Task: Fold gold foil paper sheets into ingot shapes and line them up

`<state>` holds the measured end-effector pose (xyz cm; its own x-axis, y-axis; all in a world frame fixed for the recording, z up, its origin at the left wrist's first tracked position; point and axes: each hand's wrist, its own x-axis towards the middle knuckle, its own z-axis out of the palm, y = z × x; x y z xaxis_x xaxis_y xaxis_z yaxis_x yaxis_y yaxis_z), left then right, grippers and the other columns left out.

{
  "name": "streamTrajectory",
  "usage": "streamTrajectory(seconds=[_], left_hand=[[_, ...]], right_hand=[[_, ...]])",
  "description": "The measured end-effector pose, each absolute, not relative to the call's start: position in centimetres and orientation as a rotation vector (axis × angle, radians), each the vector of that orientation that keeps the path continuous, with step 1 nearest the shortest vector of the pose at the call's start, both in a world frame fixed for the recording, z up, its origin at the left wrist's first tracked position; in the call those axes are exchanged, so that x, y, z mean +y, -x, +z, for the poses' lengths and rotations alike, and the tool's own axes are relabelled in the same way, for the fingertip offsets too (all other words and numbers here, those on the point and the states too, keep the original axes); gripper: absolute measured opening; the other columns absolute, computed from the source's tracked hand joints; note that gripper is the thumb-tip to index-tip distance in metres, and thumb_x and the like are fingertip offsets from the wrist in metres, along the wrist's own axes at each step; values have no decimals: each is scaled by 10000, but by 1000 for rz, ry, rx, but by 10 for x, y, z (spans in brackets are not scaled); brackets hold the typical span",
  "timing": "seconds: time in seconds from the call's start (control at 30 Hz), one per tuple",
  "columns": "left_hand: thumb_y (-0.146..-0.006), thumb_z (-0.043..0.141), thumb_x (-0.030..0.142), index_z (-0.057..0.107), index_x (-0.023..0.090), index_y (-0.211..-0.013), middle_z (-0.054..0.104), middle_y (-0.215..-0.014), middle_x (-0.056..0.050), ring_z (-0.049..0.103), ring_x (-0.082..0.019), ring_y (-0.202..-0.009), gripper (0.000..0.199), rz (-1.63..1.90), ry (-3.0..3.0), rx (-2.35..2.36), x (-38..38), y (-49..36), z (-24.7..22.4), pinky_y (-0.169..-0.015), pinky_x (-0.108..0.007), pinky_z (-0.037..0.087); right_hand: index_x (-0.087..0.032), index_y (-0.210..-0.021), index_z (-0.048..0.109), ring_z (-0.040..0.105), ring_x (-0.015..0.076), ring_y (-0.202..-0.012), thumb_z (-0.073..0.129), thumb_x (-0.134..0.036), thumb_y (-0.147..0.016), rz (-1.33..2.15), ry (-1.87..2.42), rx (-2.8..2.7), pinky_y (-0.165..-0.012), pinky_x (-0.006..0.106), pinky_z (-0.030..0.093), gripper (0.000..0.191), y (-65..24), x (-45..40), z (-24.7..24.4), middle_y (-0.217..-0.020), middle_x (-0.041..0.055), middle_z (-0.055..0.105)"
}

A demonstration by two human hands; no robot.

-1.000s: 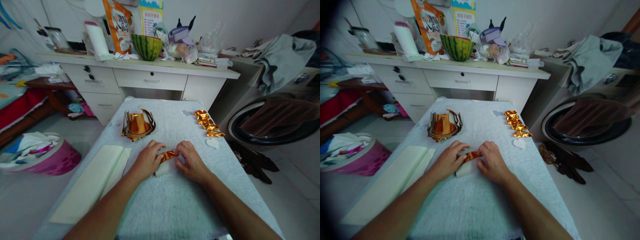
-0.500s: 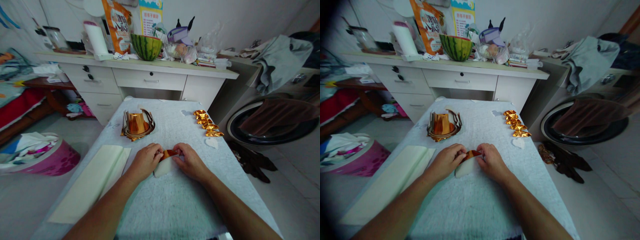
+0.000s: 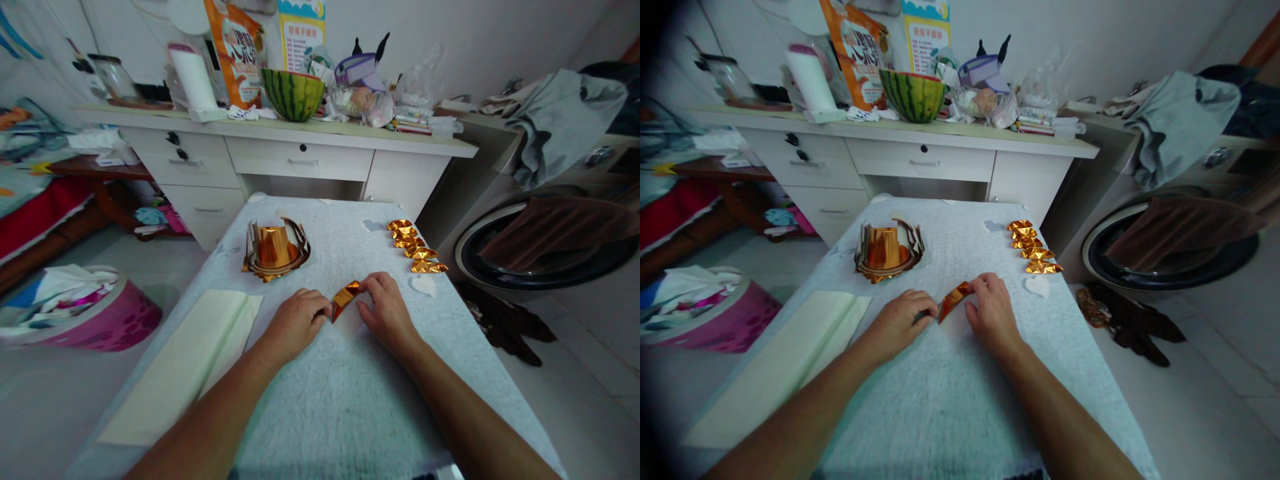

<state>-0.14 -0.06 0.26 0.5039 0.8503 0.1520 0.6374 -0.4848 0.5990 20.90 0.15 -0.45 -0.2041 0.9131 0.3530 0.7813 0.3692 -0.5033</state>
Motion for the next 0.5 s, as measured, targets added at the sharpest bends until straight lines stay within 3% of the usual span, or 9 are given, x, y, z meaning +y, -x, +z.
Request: streamTrajectory(seconds=[0.5], left_hand=[[-868,525,177,638,208,-979,636,-987,-38,518,-208,-957,161,580,-2452,1112,-6,-7,3,-864,-351,428]], right_hand=[[-178,-974,670,495,227,-957,563,-115,-794,229,1573,-2199,-878,364,392,218,-213,0,-4,-1045,86,587]])
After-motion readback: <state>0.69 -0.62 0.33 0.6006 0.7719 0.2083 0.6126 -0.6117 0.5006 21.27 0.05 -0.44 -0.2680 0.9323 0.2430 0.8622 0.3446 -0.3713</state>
